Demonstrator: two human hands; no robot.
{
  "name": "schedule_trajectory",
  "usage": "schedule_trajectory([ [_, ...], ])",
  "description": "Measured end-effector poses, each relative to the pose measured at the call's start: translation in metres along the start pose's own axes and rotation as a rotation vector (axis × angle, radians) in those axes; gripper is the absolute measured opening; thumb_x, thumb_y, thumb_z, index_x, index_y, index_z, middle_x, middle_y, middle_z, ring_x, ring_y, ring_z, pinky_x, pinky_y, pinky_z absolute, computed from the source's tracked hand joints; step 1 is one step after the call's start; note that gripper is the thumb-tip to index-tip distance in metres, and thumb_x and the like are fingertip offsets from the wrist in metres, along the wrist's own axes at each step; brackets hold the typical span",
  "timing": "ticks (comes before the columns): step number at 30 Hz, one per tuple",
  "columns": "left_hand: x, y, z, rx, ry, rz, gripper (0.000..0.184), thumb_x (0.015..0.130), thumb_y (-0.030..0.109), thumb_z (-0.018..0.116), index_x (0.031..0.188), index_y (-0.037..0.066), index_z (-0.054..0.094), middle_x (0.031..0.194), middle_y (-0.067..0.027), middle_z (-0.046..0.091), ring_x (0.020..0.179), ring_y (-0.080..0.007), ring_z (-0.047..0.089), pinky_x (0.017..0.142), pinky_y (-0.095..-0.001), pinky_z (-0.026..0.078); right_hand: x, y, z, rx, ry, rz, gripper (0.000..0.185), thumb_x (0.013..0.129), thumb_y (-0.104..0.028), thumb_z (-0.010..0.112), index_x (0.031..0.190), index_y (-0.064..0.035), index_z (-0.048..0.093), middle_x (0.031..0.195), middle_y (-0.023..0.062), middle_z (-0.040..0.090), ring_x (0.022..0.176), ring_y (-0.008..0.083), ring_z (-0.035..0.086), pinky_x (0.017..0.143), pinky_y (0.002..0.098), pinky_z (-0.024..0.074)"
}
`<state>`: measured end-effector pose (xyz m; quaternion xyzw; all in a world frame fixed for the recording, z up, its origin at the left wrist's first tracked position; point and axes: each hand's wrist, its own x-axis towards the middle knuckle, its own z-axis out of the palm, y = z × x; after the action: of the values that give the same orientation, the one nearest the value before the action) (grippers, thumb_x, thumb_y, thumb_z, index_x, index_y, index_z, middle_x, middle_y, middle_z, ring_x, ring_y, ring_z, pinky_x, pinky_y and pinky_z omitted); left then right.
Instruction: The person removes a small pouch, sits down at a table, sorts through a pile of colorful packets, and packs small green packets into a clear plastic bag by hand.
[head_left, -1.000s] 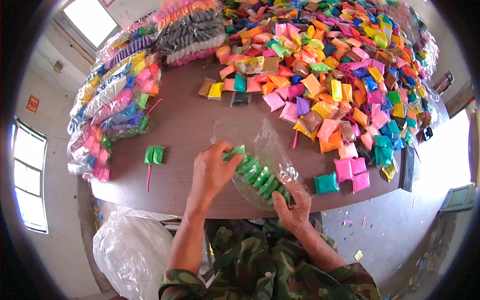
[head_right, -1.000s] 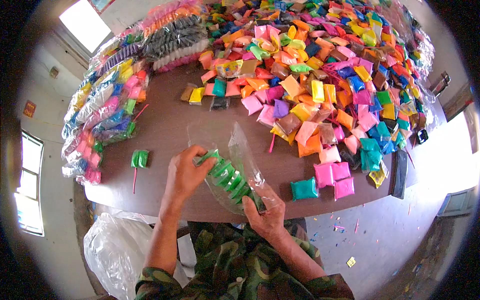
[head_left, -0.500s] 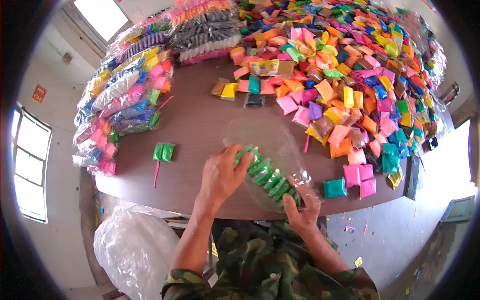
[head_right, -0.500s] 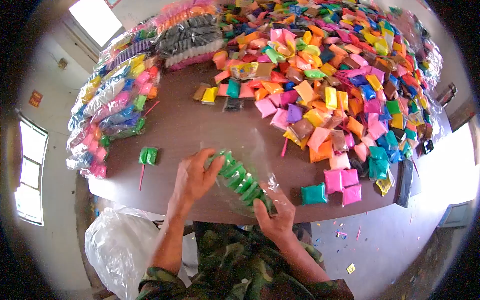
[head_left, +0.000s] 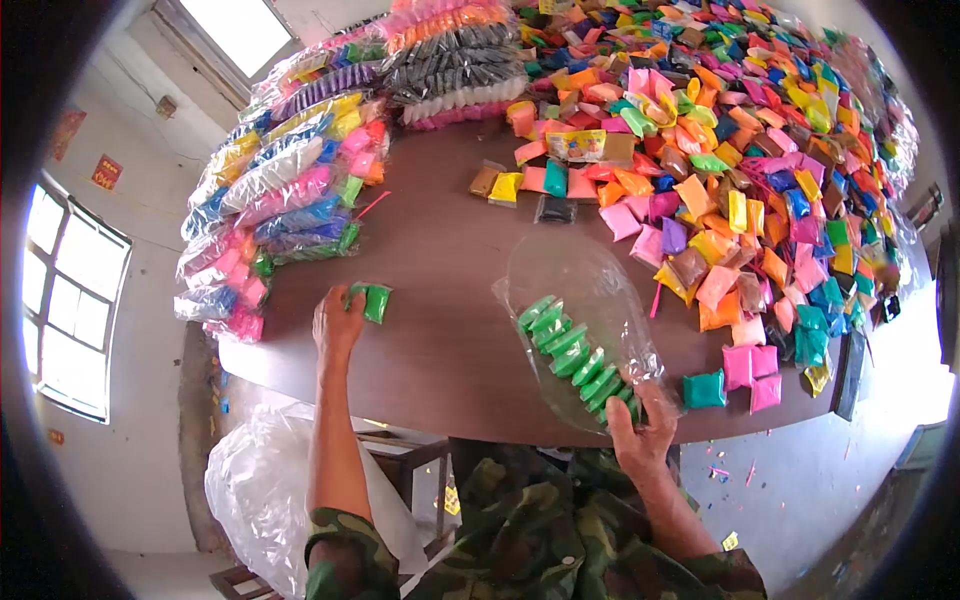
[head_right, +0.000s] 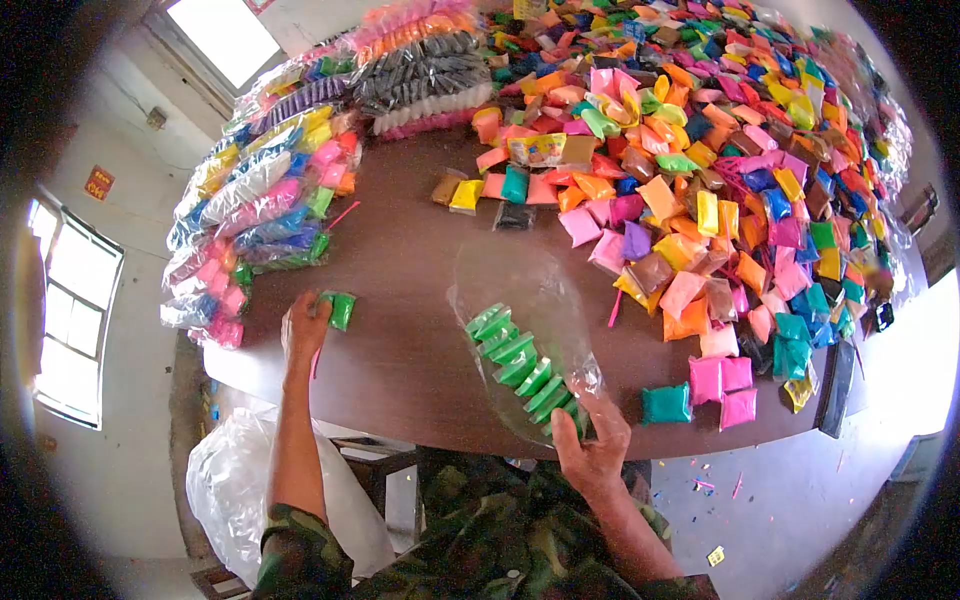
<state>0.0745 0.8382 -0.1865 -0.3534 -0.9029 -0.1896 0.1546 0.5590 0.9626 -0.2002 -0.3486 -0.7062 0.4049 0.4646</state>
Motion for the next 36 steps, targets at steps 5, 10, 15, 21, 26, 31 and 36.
schedule_trajectory([
  [5,0.015,-0.012,-0.009,-0.194,-0.141,-0.102,0.036,0.085,0.03,0.082,0.107,0.003,0.075,0.1,-0.0163,0.078,0.094,-0.0318,0.076,0.083,-0.0412,0.058,0.0,-0.001,-0.002,-0.029,-0.021,0.025,0.036,0.087,-0.004,0.076,0.122,0.0039,0.071,0.118,0.0222,0.074,0.107,0.0328,0.074,0.094,0.0402,0.0558],
  [10,-0.003,0.028,-0.023,-0.268,-0.152,-0.078,0.038,0.082,0.03,0.087,0.105,0.002,0.074,0.096,-0.0154,0.078,0.088,-0.0229,0.076,0.082,-0.0361,0.058,-0.003,0.002,0.001,-0.007,-0.012,0.028,0.037,0.088,-0.004,0.075,0.124,0.0034,0.07,0.118,0.0214,0.074,0.107,0.0315,0.074,0.095,0.0397,0.0554],
  [15,0.006,0.028,-0.027,-0.331,-0.329,-0.244,0.04,0.089,0.032,0.083,0.108,-0.002,0.072,0.099,-0.0144,0.077,0.082,-0.0184,0.075,0.064,-0.0331,0.059,-0.001,0.001,-0.001,0.004,-0.005,-0.007,0.037,0.088,-0.004,0.076,0.124,0.0027,0.07,0.119,0.021,0.074,0.11,0.0309,0.073,0.097,0.0397,0.0549],
  [21,0.015,0.022,-0.018,-0.558,-0.444,-0.314,0.039,0.092,0.025,0.082,0.108,-0.007,0.067,0.084,-0.0098,0.067,0.057,-0.0123,0.06,0.046,-0.0281,0.051,-0.002,0.005,-0.002,-0.011,-0.013,-0.021,0.038,0.088,-0.004,0.077,0.124,0.0025,0.07,0.123,0.0222,0.073,0.112,0.0323,0.073,0.1,0.0401,0.0543],
  [26,0.023,0.037,-0.025,-0.588,-0.613,-0.322,0.037,0.087,0.018,0.086,0.107,-0.005,0.066,0.08,-0.0081,0.065,0.052,-0.0107,0.054,0.043,-0.0281,0.045,-0.001,0.002,-0.002,-0.006,-0.028,0.016,0.039,0.087,-0.005,0.078,0.124,0.002,0.07,0.125,0.0222,0.073,0.115,0.0328,0.072,0.101,0.0399,0.054],
  [31,0.023,0.061,-0.044,-0.412,-0.871,-0.241,0.037,0.083,0.019,0.089,0.106,0.003,0.064,0.081,-0.0038,0.065,0.056,-0.0094,0.056,0.044,-0.0261,0.042,-0.001,0.005,-0.001,0.027,-0.012,-0.012,0.039,0.087,-0.005,0.079,0.124,0.0018,0.07,0.124,0.0212,0.073,0.115,0.0317,0.072,0.101,0.0394,0.0541],
  [36,-0.001,0.088,-0.06,-0.511,-0.737,-0.11,0.045,0.082,0.018,0.087,0.117,0.002,0.066,0.087,-0.0064,0.067,0.068,-0.0105,0.064,0.048,-0.0268,0.048,-0.004,0.007,0.0,0.067,-0.017,0.013,0.037,0.087,-0.005,0.081,0.121,0.0006,0.068,0.122,0.0204,0.074,0.112,0.0316,0.074,0.097,0.0397,0.0559],
])
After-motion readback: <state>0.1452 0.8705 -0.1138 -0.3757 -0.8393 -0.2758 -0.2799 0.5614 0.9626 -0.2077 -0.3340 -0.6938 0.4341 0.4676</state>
